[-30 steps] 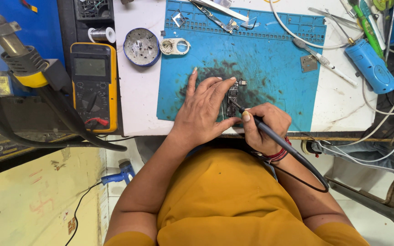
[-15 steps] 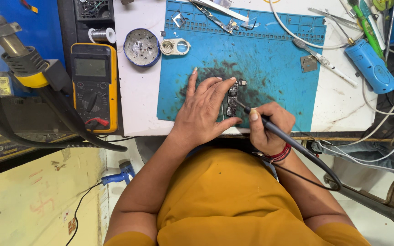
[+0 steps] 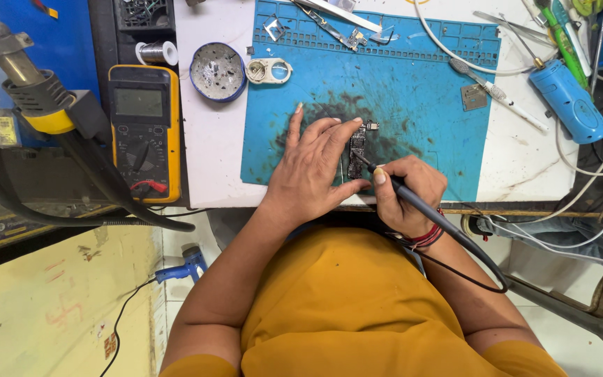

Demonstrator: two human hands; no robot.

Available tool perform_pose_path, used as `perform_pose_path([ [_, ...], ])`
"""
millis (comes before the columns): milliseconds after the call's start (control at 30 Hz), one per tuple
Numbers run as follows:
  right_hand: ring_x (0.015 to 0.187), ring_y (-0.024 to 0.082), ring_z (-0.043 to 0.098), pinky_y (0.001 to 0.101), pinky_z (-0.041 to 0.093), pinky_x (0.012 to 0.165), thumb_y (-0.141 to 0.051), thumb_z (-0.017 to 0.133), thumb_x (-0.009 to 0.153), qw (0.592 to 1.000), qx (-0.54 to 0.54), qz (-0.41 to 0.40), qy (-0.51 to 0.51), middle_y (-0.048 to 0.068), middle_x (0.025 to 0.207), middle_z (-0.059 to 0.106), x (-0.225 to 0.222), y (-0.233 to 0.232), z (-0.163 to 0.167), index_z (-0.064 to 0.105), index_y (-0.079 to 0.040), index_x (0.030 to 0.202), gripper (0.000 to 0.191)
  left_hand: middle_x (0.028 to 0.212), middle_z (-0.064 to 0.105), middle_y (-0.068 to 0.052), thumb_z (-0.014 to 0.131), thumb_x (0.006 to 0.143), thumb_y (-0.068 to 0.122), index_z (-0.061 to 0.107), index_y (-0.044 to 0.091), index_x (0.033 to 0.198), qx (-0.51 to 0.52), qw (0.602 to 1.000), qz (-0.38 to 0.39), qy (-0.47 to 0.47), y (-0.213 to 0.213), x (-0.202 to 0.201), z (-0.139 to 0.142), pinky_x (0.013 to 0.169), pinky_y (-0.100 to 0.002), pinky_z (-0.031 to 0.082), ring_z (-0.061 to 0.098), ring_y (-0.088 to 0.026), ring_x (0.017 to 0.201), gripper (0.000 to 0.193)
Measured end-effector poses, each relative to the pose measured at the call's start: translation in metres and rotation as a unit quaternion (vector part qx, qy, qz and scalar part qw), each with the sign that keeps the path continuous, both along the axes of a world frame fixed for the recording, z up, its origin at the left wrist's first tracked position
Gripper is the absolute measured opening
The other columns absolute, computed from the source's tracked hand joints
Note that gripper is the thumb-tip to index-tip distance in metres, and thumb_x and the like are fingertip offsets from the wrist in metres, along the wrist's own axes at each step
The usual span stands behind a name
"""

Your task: The person solders components on a small circuit board placed on a blue mat, holding the board steady with one hand while applying a soldering iron with the other. They occasionally use tweezers to adjust small parts, reposition the board, and continue soldering different spots on the board.

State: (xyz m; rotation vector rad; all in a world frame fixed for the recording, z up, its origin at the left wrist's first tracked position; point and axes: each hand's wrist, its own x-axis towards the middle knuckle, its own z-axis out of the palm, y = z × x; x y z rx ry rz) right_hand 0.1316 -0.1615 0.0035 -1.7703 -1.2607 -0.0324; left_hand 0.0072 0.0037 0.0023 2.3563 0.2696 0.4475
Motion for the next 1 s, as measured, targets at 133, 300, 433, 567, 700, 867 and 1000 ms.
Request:
perform_pose_path([
  [133,0.061,0.024,0.06,0.0343,0.044,0.058,-0.007,0.069,0.1,1.0,-0.006,-0.003,0.008,0.011,0.075,0.064,0.001,-0.0004,0.0008,0.061,-0.002,0.09,0.014,0.135,0.062,-0.013,0.085,0.08,0.043,0.039,0.008,0.151,-0.002,1.0,0.002,0.006,-0.0003,0.0004,0.0002,0.125,-0.065,0.012,0.051,-0.035,0.134,0.091],
  [300,0.06,0.024,0.059,0.0346,0.043,0.057,-0.008,0.07,0.1,1.0,-0.013,-0.007,0.011,0.011,0.074,0.062,0.0014,-0.0004,0.0009,0.061,-0.002,0.089,0.015,0.135,0.062,-0.012,0.085,0.08,0.043,0.039,0.009,0.151,-0.002,1.0,0.002,0.009,-0.0004,-0.0002,0.0008,0.126,-0.064,0.012,0.05,-0.034,0.135,0.091],
  [433,0.061,0.024,0.059,0.0348,0.043,0.058,-0.008,0.07,0.1,1.0,-0.009,-0.007,0.015,0.011,0.074,0.062,0.0016,-0.0011,0.0,0.061,-0.002,0.088,0.016,0.136,0.062,-0.012,0.085,0.08,0.043,0.039,0.009,0.151,0.002,1.0,0.001,0.01,-0.0002,0.0002,0.0009,0.126,-0.064,0.011,0.05,-0.034,0.135,0.092],
  [567,0.061,0.025,0.059,0.0355,0.043,0.058,-0.008,0.07,0.1,1.0,-0.012,-0.009,0.015,0.011,0.074,0.062,0.0019,-0.0021,-0.0009,0.061,-0.003,0.088,0.016,0.135,0.062,-0.012,0.085,0.08,0.043,0.039,0.009,0.151,0.002,1.0,0.002,0.012,-0.0001,0.0001,0.0007,0.126,-0.064,0.011,0.05,-0.035,0.135,0.092],
  [700,0.06,0.025,0.06,0.0351,0.043,0.057,-0.008,0.071,0.099,1.0,-0.01,-0.014,0.01,0.011,0.073,0.062,0.0012,-0.0015,-0.0018,0.062,-0.002,0.089,0.015,0.136,0.062,-0.012,0.085,0.08,0.043,0.039,0.008,0.151,0.002,1.0,0.002,0.007,-0.0004,-0.0004,0.0003,0.126,-0.064,0.011,0.05,-0.034,0.135,0.091],
  [867,0.062,0.024,0.061,0.0347,0.045,0.058,-0.007,0.07,0.1,1.0,-0.004,-0.002,0.004,0.011,0.076,0.065,0.0016,-0.0013,-0.0022,0.063,-0.002,0.091,0.013,0.137,0.062,-0.013,0.084,0.081,0.043,0.038,0.008,0.152,0.002,1.0,0.0,0.003,0.0003,-0.0002,-0.0001,0.126,-0.064,0.011,0.05,-0.035,0.135,0.091],
  [1000,0.061,0.025,0.06,0.0349,0.044,0.058,-0.007,0.071,0.099,1.0,-0.015,-0.007,0.015,0.011,0.074,0.063,0.0029,-0.0036,-0.0023,0.062,-0.002,0.089,0.014,0.137,0.062,-0.013,0.085,0.081,0.043,0.039,0.008,0.151,0.002,1.0,0.001,0.004,-0.0002,0.0,0.0004,0.126,-0.064,0.012,0.051,-0.035,0.135,0.091],
])
